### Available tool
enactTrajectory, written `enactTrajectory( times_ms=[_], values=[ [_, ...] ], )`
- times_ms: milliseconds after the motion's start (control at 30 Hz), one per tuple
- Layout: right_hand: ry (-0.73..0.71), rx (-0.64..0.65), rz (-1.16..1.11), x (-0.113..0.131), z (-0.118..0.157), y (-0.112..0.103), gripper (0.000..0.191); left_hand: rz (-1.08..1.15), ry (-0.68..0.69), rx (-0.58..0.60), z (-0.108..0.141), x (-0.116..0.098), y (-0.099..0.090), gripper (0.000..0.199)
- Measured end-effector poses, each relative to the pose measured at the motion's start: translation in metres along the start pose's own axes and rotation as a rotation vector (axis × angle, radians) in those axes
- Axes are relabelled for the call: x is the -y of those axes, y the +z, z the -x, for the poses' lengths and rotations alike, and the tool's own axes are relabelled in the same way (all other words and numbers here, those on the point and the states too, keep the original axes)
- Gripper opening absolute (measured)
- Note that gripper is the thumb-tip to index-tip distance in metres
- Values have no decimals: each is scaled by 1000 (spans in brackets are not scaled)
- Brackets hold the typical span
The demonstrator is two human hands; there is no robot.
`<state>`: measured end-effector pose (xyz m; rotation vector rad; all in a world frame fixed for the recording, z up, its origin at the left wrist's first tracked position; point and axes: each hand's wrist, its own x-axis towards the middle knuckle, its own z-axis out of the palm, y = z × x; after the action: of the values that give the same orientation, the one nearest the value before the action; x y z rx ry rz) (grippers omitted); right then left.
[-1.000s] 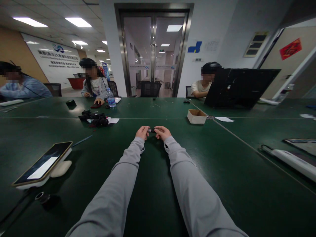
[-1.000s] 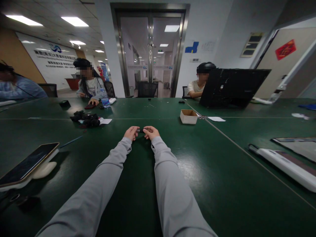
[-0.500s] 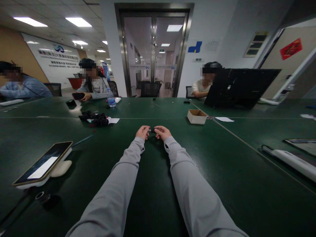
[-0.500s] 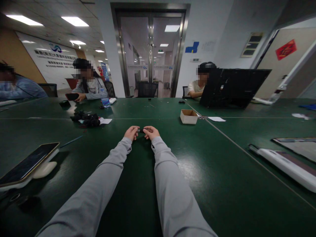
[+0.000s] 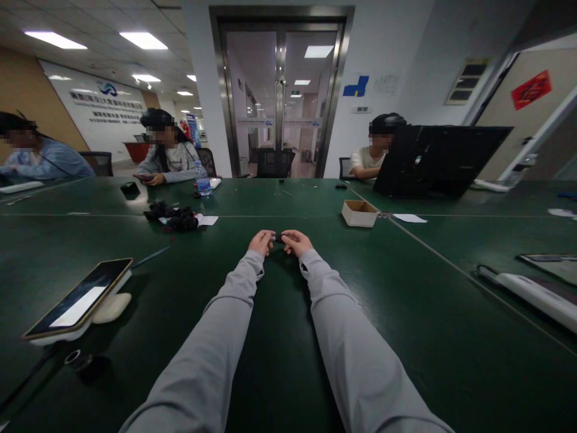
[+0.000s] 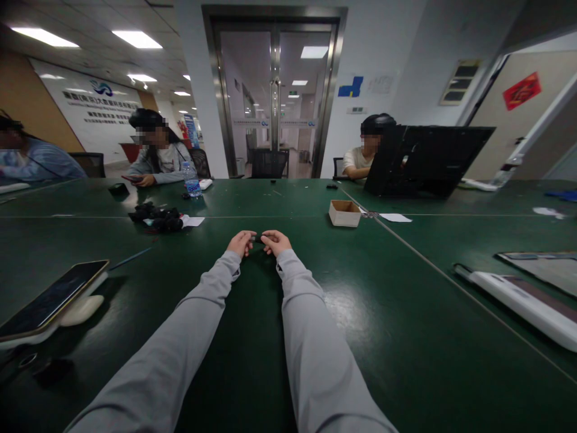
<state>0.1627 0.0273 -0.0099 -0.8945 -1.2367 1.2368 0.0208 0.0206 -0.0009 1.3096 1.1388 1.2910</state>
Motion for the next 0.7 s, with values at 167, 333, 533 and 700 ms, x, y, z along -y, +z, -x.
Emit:
enactTrajectory(
  times_ms=[167, 333, 533, 700],
  values=[
    [-2, 4, -7, 0, 0, -1, 41, -18, -20, 2, -1, 1, -1, 21],
    [2, 10, -1, -3, -2, -2, 41, -46, -17, -24, -4, 2, -1, 24],
    [0, 12, -4, -4, -3, -2, 39, -36, -8, -7, -2, 2, -1, 24],
    [-4, 11, -2, -4, -3, -3, 41, -24, -18, 16, -2, 2, -1, 23]
  ],
)
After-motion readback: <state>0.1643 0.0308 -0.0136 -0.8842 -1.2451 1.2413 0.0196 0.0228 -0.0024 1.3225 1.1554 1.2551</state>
